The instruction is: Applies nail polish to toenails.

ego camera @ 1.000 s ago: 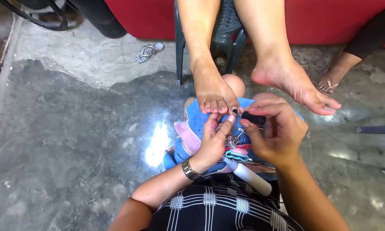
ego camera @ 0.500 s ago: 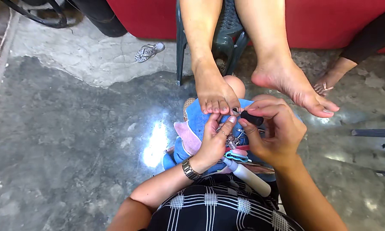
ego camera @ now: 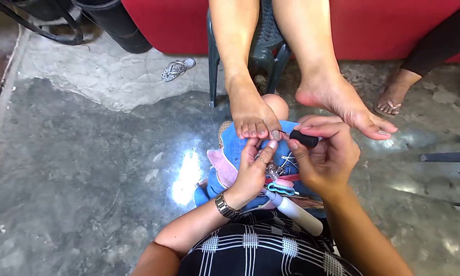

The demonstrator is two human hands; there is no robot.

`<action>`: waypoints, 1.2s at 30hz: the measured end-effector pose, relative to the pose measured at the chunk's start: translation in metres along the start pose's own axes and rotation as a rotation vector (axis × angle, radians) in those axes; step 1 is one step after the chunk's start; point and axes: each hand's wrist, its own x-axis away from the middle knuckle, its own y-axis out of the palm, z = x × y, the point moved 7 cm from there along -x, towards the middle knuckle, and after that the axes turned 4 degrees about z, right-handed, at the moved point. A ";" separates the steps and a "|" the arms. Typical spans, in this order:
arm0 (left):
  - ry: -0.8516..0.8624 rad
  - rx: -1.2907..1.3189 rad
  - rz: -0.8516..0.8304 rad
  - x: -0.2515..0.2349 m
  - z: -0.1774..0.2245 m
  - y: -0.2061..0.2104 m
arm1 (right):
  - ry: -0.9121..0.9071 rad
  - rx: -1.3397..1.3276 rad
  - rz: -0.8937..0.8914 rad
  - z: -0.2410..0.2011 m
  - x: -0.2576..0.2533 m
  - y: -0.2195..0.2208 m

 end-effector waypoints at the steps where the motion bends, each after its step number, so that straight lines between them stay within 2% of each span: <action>1: -0.004 -0.001 0.000 0.000 0.000 0.000 | -0.020 0.031 -0.004 -0.001 0.000 0.001; 5: -0.020 0.005 0.015 0.001 0.000 0.000 | -0.035 0.036 -0.036 -0.003 0.002 0.003; 11: 0.000 0.000 0.004 0.001 0.001 0.001 | -0.033 0.011 0.018 -0.002 0.002 0.001; 19: -0.003 0.007 0.008 0.001 -0.001 0.001 | -0.032 -0.003 -0.045 -0.003 0.002 0.003; 25: -0.026 0.039 0.010 0.003 -0.001 0.003 | 0.099 -0.266 -0.007 0.000 0.007 -0.008; 29: -0.176 0.082 0.006 0.006 -0.008 0.014 | 0.134 -0.386 -0.034 -0.012 0.021 -0.023; 31: -0.255 0.067 0.028 0.003 -0.014 0.021 | 0.091 -0.326 -0.029 -0.017 0.030 -0.032; 36: -0.323 0.000 -0.004 -0.001 -0.023 0.047 | -0.003 -0.026 0.000 -0.019 0.053 -0.048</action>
